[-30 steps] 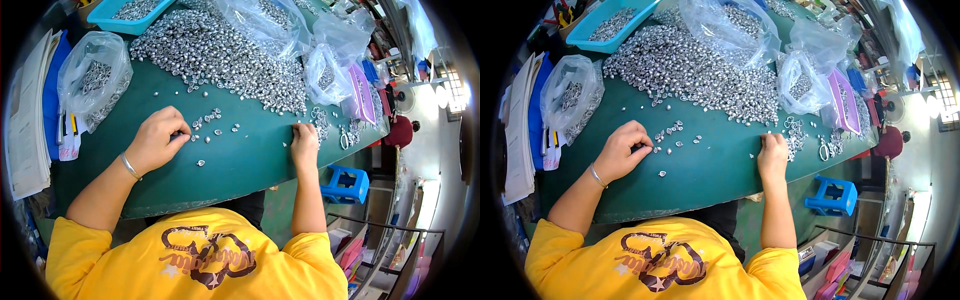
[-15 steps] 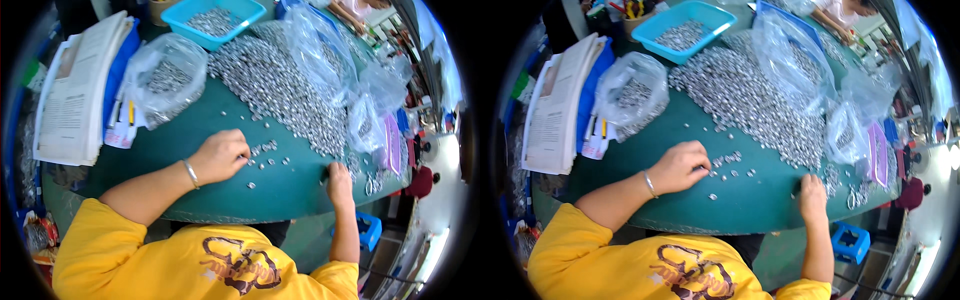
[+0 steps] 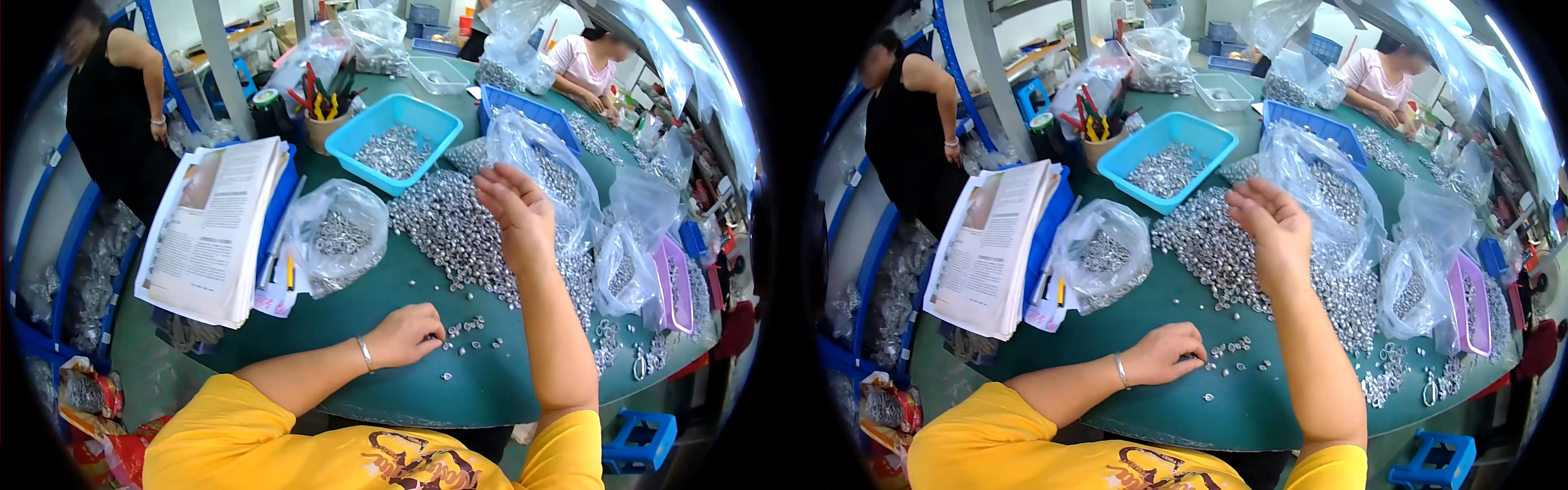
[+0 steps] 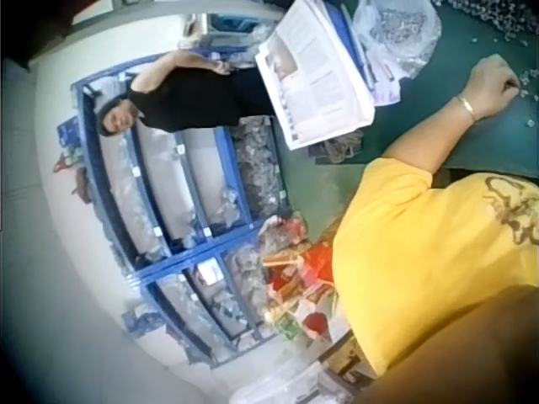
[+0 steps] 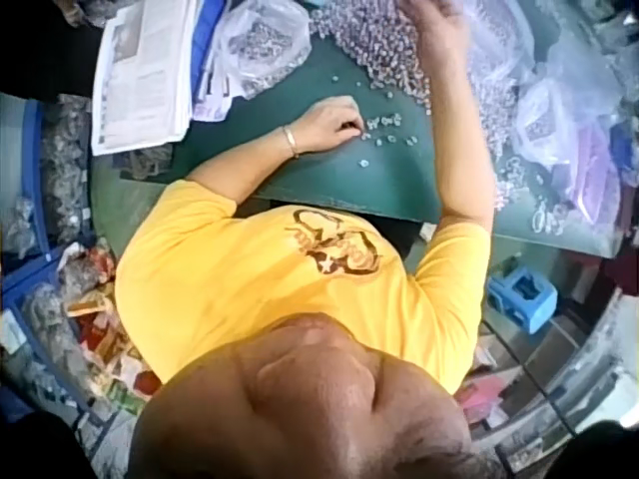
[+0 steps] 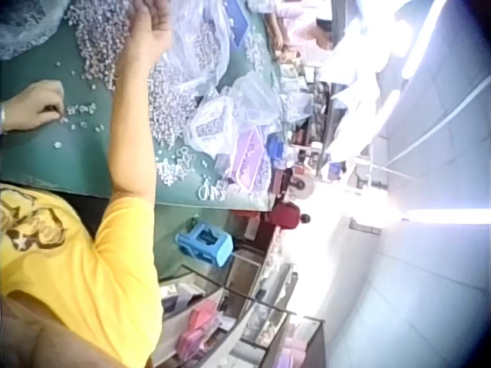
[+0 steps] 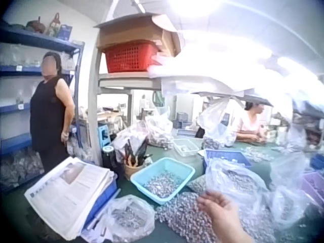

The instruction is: The person sorts metal clips by hand, picking them up from a large pile on the table and placing them into a blue bin and plastic bags.

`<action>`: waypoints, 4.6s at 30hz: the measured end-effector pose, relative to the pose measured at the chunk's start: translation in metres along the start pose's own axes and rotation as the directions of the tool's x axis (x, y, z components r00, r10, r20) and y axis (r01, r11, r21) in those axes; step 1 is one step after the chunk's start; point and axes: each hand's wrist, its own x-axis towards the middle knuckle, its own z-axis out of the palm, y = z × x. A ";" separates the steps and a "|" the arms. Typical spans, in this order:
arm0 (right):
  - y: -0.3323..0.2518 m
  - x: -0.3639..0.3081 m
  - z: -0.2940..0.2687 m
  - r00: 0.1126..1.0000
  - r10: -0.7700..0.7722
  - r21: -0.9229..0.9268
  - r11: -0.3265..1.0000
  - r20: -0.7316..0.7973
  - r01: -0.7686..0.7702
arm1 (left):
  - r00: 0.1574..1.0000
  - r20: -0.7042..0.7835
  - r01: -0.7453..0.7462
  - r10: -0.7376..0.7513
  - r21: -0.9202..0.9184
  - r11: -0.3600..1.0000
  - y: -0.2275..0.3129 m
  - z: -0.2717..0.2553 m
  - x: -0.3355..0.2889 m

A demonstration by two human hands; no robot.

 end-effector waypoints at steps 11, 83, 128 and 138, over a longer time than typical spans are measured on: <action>0.068 -0.044 -0.088 0.816 -0.092 -0.820 -0.001 0.570 0.573 | 1.000 0.002 0.012 -0.012 0.075 0.997 0.006 -0.002 0.006; 0.020 -0.205 -0.152 0.993 -0.112 -0.577 0.814 -0.036 0.071 | 0.999 -0.048 -0.005 0.002 -0.079 0.997 0.095 0.082 0.057; 0.012 -0.185 -0.182 0.859 0.406 0.099 0.913 -0.311 -0.396 | 0.891 0.279 0.446 -0.358 -0.395 0.803 0.077 0.105 0.108; 0.011 -0.188 -0.167 0.964 0.059 -0.199 0.974 -0.258 -0.113 | 0.912 0.207 0.410 -0.355 -0.490 0.769 0.082 0.094 0.094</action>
